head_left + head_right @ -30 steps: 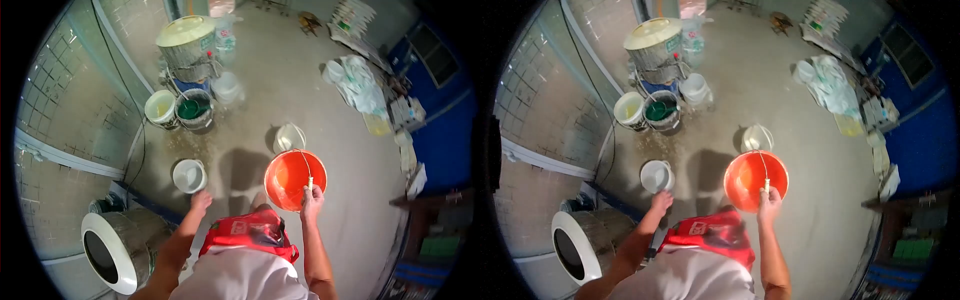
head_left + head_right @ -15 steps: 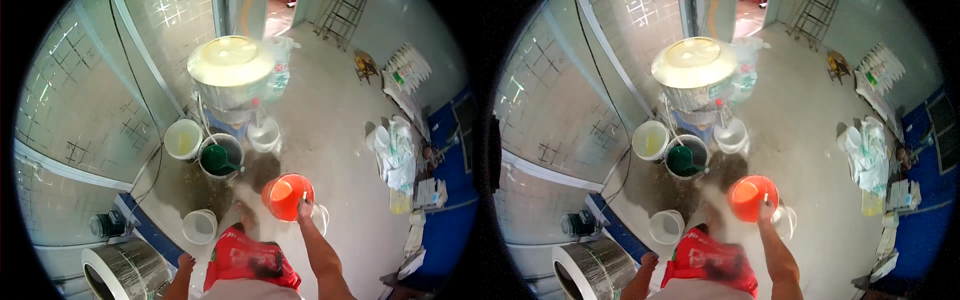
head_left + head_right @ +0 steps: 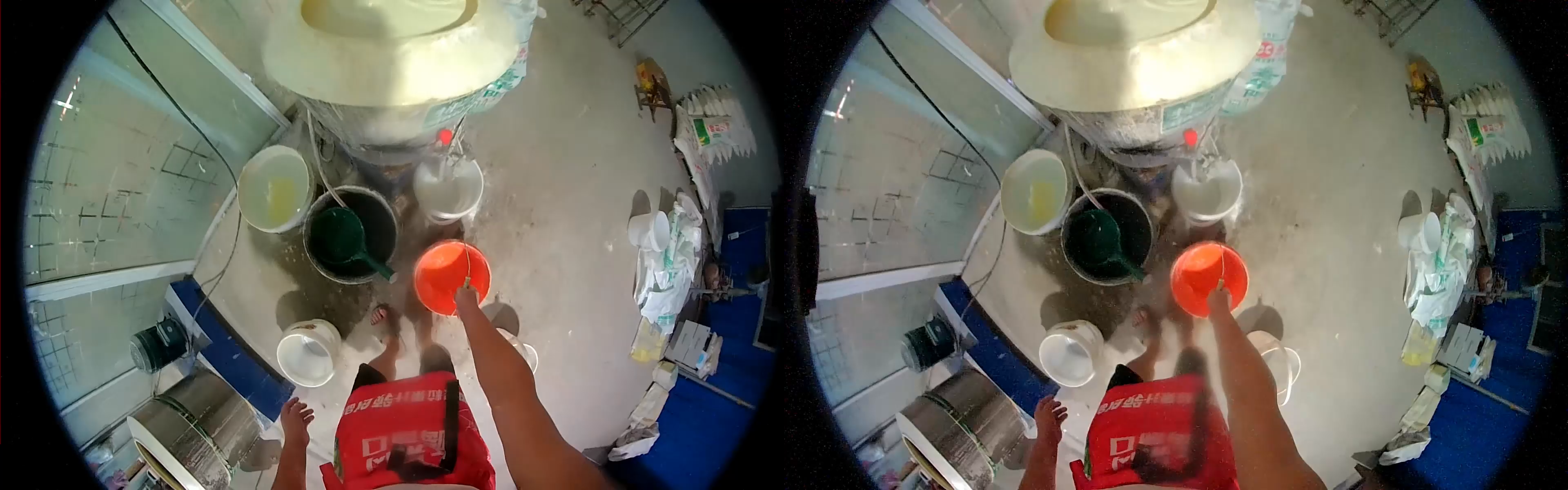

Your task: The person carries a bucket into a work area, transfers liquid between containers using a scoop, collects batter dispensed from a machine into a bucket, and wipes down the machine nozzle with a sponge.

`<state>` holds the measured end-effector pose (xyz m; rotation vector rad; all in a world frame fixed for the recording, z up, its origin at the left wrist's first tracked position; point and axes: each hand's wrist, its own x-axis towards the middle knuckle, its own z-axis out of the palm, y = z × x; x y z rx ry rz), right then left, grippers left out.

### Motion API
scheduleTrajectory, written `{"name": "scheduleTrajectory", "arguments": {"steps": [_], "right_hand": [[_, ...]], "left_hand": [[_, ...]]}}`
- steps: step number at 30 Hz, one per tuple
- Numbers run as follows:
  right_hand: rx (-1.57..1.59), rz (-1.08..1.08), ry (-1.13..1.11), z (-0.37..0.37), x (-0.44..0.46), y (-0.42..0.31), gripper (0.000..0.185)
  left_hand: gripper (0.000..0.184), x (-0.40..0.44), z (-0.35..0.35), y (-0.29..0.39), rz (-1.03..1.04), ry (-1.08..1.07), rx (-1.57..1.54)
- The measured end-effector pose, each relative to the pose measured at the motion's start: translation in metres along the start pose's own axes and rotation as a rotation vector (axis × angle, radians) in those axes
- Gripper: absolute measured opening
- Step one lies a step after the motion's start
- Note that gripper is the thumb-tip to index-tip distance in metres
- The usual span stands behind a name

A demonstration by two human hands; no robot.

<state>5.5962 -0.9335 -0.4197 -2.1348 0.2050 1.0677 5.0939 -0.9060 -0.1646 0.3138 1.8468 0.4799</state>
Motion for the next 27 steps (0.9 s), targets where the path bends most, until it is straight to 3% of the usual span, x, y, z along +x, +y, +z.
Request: {"name": "scheduleTrajectory", "arguments": {"steps": [5,7,8,10,13,15,17,20,23,26,27], "right_hand": [[-0.251,-0.008,0.024,0.006,0.033,0.006,0.020],[-0.486,-0.012,0.120,0.001,0.037,-0.004,0.026],[-0.691,-0.035,0.304,0.001,0.025,-0.019,0.029],[-0.882,-0.260,0.714,0.012,-0.002,-0.045,0.035],[-0.514,-1.057,0.192,0.043,-0.006,-0.060,0.039],[-0.653,-0.954,-0.159,0.096,-0.037,-0.080,0.042],[-0.772,-0.858,-0.325,0.152,-0.077,-0.103,0.041],[-1.026,-0.670,-0.227,0.208,-0.081,-0.092,0.043],[-0.759,-0.113,-0.790,0.221,-0.091,-0.113,0.043],[-0.760,-0.003,-0.818,0.218,-0.092,-0.102,0.049],[-0.902,-0.178,-0.663,0.218,-0.101,-0.103,0.047]], "left_hand": [[0.031,0.000,-0.032,-0.059,-0.146,0.149,-0.069],[0.031,-0.006,-0.036,-0.068,-0.193,0.251,-0.092],[0.031,-0.005,-0.043,-0.075,-0.209,0.230,-0.140],[0.031,0.000,-0.044,-0.085,-0.231,0.272,-0.132],[0.030,0.024,-0.036,-0.085,-0.231,0.252,-0.137],[0.030,0.035,-0.031,-0.083,-0.234,0.222,-0.156],[0.031,0.049,-0.023,-0.071,-0.236,0.186,-0.181],[0.032,0.062,-0.015,-0.050,-0.205,0.175,-0.222],[0.032,0.067,-0.009,-0.032,-0.183,0.092,-0.288],[0.032,0.074,0.000,-0.024,-0.214,0.042,-0.299],[0.032,0.078,0.004,-0.021,-0.215,0.026,-0.304]]}}
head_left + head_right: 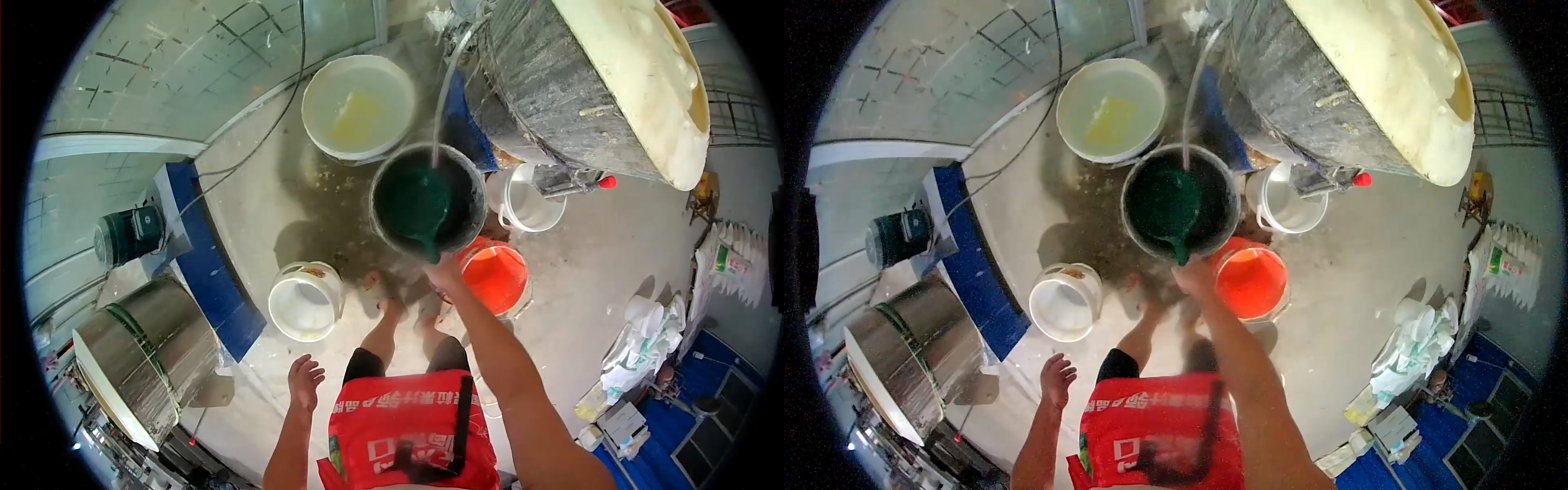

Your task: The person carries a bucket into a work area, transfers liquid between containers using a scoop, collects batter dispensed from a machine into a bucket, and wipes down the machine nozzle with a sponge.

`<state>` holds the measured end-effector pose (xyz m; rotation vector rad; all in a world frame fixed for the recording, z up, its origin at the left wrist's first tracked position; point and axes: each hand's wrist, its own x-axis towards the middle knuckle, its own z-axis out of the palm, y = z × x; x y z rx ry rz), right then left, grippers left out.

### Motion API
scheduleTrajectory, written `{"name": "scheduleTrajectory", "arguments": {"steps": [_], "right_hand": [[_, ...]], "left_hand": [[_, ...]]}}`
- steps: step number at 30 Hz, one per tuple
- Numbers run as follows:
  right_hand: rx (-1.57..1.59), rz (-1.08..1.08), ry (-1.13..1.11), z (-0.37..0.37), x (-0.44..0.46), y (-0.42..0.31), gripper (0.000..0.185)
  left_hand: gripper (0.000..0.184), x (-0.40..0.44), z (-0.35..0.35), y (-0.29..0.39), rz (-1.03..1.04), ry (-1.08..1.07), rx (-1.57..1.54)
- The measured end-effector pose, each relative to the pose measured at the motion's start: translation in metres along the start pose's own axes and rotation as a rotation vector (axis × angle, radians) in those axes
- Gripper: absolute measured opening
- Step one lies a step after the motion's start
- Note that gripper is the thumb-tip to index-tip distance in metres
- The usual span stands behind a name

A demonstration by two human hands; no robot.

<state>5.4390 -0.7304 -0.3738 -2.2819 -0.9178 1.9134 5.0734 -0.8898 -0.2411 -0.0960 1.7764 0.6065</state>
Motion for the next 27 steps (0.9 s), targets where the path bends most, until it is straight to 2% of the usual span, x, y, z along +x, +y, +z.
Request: {"name": "scheduleTrajectory", "arguments": {"steps": [2,5,7,9,11,13,15,18,21,24,25,27], "right_hand": [[-0.357,-0.058,0.365,0.014,-0.021,-0.007,0.044],[-0.633,-0.202,0.517,0.037,0.007,0.039,0.043],[-0.537,-0.368,0.548,0.026,-0.022,0.021,0.045],[-0.406,-0.376,0.651,0.037,-0.005,0.037,0.048],[-0.477,-0.260,0.574,0.048,0.028,0.047,0.040],[-0.409,-0.168,0.508,0.043,0.017,0.030,0.034],[-0.205,-0.102,0.460,0.016,-0.046,-0.024,0.029],[0.887,-0.086,-0.059,0.033,-0.033,0.010,0.022],[0.800,-0.187,-0.177,-0.011,-0.119,-0.015,0.011],[0.978,-0.264,-0.217,-0.001,-0.147,-0.002,0.013],[0.920,-0.282,-0.222,-0.004,-0.156,-0.002,0.017],[0.808,-0.313,-0.231,-0.010,-0.177,-0.003,0.025]], "left_hand": [[0.033,0.003,0.009,0.000,0.010,-0.034,0.005],[0.033,-0.002,0.032,0.002,0.004,-0.089,0.002],[0.033,-0.005,0.040,-0.001,-0.008,-0.106,0.004],[0.033,-0.010,0.050,-0.004,-0.007,-0.136,0.030],[0.033,-0.011,0.064,-0.007,-0.003,-0.176,0.046],[0.033,-0.010,0.084,-0.007,0.002,-0.226,0.050],[0.034,-0.006,0.113,0.000,0.008,-0.285,0.092],[0.034,-0.002,0.171,0.020,0.062,-0.348,0.168],[0.032,-0.004,0.233,0.040,0.056,-0.525,0.211],[0.030,-0.010,0.275,0.044,-0.003,-0.718,0.336],[0.030,-0.017,0.286,0.044,-0.021,-0.786,0.389],[0.028,-0.049,0.299,0.044,0.115,-0.680,0.401]]}}
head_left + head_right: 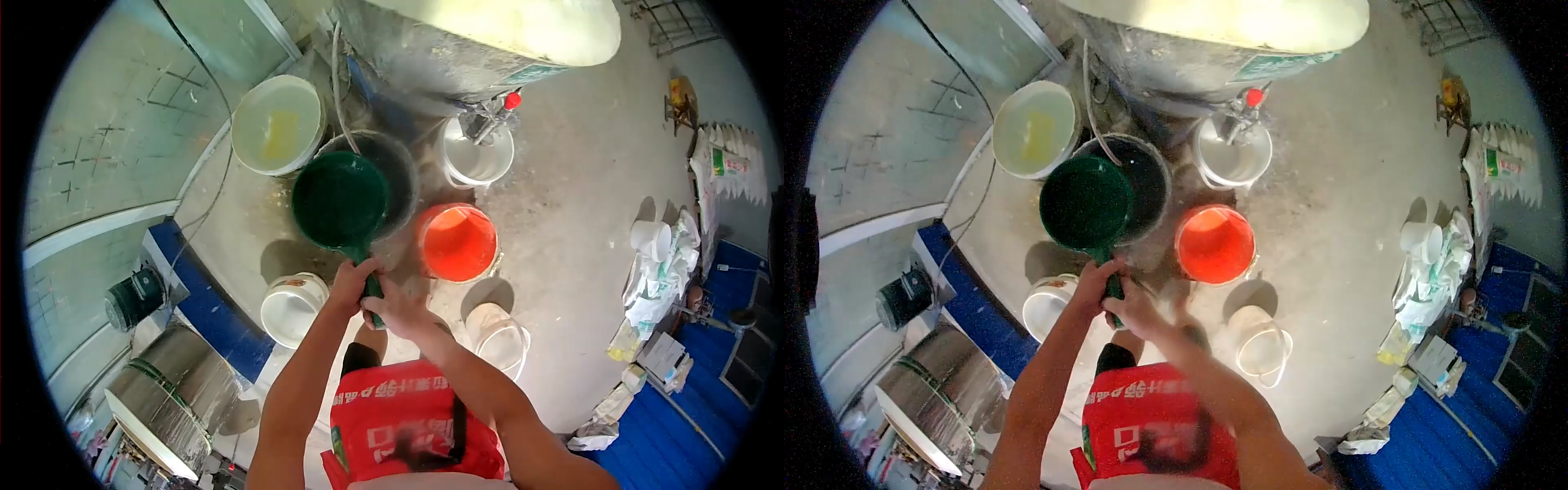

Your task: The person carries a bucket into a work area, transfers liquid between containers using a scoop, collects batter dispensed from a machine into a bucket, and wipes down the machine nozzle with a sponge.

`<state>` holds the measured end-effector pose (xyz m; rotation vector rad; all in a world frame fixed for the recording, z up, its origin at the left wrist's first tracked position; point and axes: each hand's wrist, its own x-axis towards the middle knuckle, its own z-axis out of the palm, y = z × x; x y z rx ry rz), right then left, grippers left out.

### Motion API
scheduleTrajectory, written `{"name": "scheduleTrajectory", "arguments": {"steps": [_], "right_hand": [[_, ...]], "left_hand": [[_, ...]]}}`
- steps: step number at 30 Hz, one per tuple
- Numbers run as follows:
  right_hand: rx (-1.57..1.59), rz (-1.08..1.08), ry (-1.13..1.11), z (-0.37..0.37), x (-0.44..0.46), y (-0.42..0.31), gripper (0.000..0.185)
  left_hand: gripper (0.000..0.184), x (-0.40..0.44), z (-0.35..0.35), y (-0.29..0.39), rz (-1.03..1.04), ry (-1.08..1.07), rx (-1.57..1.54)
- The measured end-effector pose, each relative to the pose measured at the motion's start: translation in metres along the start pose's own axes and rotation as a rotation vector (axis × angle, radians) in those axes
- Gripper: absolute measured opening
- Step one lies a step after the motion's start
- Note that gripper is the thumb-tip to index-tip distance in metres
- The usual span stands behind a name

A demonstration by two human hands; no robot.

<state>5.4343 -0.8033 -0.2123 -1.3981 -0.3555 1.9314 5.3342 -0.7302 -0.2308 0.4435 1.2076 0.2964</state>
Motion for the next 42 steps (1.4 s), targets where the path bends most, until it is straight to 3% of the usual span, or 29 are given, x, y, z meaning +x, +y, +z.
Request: {"name": "scheduleTrajectory", "arguments": {"steps": [1,3,5,9,12,15,16,19,20,23,26,29,31,34,38,42], "right_hand": [[-0.053,-0.004,-0.010,0.000,-0.008,-0.004,0.029],[-0.438,-0.420,0.164,-0.018,-0.002,0.009,0.035],[-0.529,-0.200,0.265,-0.025,-0.034,-0.063,0.039],[-0.419,-0.639,0.333,-0.007,-0.014,-0.089,0.042],[-0.742,-0.855,0.797,-0.002,0.038,-0.067,0.043],[-0.587,-0.492,0.827,-0.008,0.053,-0.063,0.047],[-0.614,-0.548,0.952,-0.014,0.062,-0.057,0.035],[0.538,-0.062,0.306,-0.038,0.064,-0.060,0.019],[0.655,0.040,0.294,-0.037,0.050,-0.066,0.021],[0.973,-0.056,-0.077,-0.042,0.012,-0.076,0.024],[0.798,-0.162,0.107,-0.038,-0.053,-0.104,0.027],[0.303,-0.364,0.408,-0.069,-0.069,-0.079,0.017],[-0.204,-0.444,0.680,-0.096,-0.055,-0.049,0.014],[-0.435,-0.495,0.690,-0.161,-0.011,0.038,0.019],[0.179,-0.242,0.767,-0.190,0.006,0.052,0.020],[0.336,-0.206,0.894,-0.185,-0.002,0.036,0.022]], "left_hand": [[0.028,-0.008,0.011,0.005,0.046,0.057,0.030],[0.017,-0.015,0.014,-0.003,0.073,0.086,0.005],[0.016,-0.023,0.001,-0.018,0.109,0.047,0.012],[0.012,-0.059,0.020,-0.007,0.112,0.024,0.183],[0.015,-0.059,0.014,-0.022,0.093,-0.047,0.203],[0.017,-0.062,0.017,-0.026,0.049,-0.102,0.243],[0.016,-0.060,0.017,-0.029,0.047,-0.119,0.279],[0.016,-0.059,0.021,-0.040,0.021,-0.149,0.260],[0.016,-0.062,0.025,-0.041,0.010,-0.155,0.218],[0.017,-0.067,0.027,-0.040,0.000,-0.152,0.203],[0.017,-0.065,0.021,-0.039,0.004,-0.120,0.235],[0.016,-0.063,0.009,-0.039,0.009,-0.080,0.239],[0.016,-0.067,0.006,-0.032,0.033,-0.042,0.261],[0.016,-0.066,-0.008,-0.029,0.046,-0.033,0.225],[0.016,-0.067,-0.021,-0.024,0.047,0.035,0.191],[0.015,-0.064,-0.035,-0.022,0.051,0.034,0.153]]}}
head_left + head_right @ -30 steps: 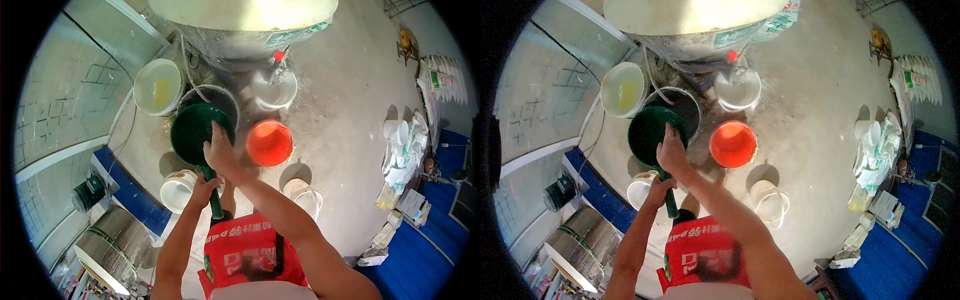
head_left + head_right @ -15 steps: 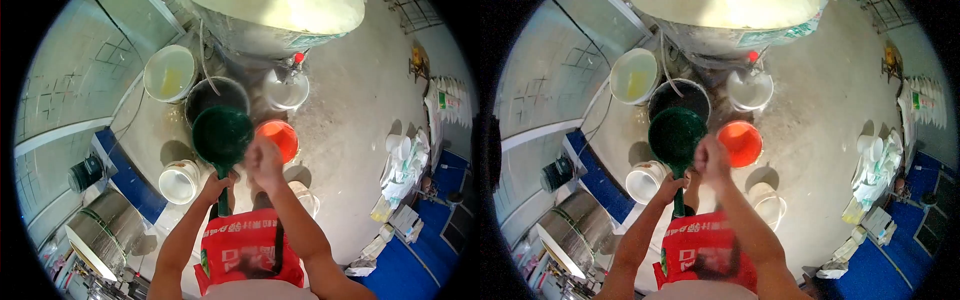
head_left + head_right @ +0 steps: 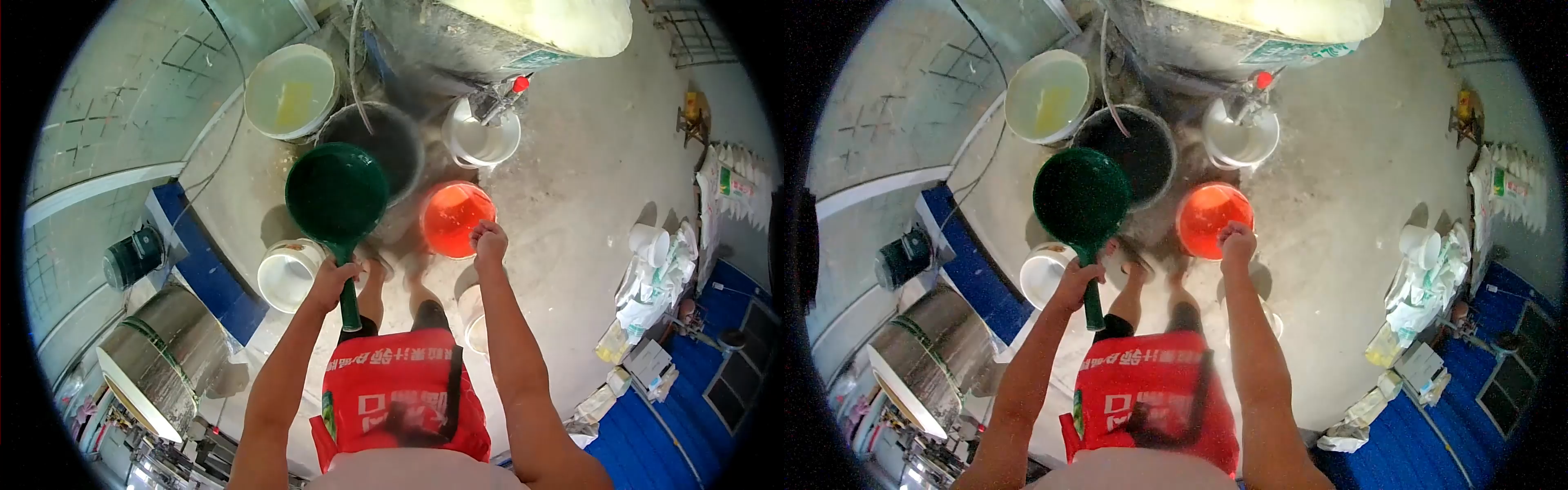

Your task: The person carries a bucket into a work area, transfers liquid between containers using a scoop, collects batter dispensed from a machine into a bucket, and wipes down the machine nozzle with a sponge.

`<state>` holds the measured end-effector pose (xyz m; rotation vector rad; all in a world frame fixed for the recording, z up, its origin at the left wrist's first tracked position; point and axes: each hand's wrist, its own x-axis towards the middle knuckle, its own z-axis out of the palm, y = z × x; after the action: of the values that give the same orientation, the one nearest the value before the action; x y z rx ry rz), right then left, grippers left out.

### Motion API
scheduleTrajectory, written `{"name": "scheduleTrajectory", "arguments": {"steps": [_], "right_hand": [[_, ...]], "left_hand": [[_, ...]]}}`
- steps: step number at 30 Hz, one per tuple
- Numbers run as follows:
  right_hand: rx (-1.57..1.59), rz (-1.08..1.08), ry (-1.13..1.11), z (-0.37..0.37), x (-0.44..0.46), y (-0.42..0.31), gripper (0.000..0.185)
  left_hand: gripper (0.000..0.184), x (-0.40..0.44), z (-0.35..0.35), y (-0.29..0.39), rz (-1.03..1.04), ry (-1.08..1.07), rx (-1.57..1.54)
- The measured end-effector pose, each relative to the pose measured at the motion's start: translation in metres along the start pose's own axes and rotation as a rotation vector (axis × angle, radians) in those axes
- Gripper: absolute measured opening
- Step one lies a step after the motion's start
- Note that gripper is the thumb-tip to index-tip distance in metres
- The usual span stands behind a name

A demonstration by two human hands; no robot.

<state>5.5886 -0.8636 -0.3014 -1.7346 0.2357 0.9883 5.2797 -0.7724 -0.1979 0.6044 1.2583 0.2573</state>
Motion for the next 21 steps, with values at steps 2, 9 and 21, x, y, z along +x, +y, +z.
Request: {"name": "scheduleTrajectory", "arguments": {"steps": [2,9,21], "right_hand": [[0.164,0.113,0.026,0.005,-0.009,-0.013,0.022],[0.322,0.220,-0.428,0.128,-0.117,-0.067,0.024],[-0.591,-0.555,-0.446,0.168,-0.104,-0.001,0.035]], "left_hand": [[0.015,0.001,-0.003,-0.001,-0.004,0.016,-0.035],[0.017,0.018,-0.023,-0.008,-0.006,-0.046,-0.024],[0.013,0.114,-0.034,-0.032,0.007,0.055,-0.058]]}}
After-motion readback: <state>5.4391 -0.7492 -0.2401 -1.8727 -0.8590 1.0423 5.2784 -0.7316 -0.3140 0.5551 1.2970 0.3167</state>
